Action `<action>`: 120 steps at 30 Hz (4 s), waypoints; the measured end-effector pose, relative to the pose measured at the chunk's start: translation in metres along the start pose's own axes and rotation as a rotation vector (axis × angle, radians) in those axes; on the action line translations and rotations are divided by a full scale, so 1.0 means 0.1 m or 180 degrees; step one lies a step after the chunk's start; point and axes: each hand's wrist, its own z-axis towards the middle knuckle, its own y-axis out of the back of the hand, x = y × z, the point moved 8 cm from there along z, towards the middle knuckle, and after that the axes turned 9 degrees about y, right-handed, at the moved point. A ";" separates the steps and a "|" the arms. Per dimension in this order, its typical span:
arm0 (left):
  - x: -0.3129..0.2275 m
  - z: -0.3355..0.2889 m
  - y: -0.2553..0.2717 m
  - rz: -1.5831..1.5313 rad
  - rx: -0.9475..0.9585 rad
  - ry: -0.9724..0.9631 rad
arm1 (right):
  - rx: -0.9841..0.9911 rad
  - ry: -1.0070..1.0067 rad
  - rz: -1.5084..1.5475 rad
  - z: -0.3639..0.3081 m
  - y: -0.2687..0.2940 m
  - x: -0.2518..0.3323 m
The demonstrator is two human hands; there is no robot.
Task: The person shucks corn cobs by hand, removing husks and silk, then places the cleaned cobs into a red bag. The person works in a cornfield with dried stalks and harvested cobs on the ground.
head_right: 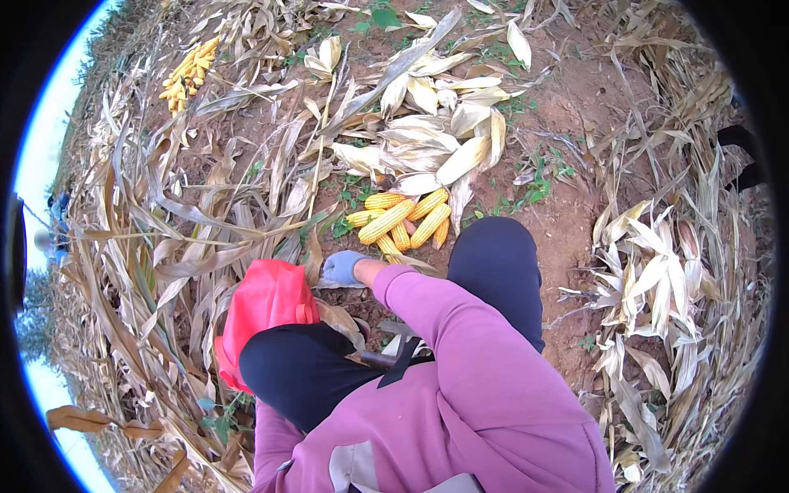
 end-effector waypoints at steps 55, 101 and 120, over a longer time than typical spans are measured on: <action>-3.73 -2.17 0.73 -0.4373 0.2239 -0.2628 | -0.0962 0.0701 0.1399 -1.37 2.06 1.23; -3.91 -2.35 0.52 -0.4408 0.2827 -0.2861 | -0.1519 0.0883 -0.0152 -1.29 1.83 1.48; -3.71 -1.98 0.80 -0.3919 0.1268 -0.2887 | -0.1633 0.0683 0.1591 -1.35 2.07 1.27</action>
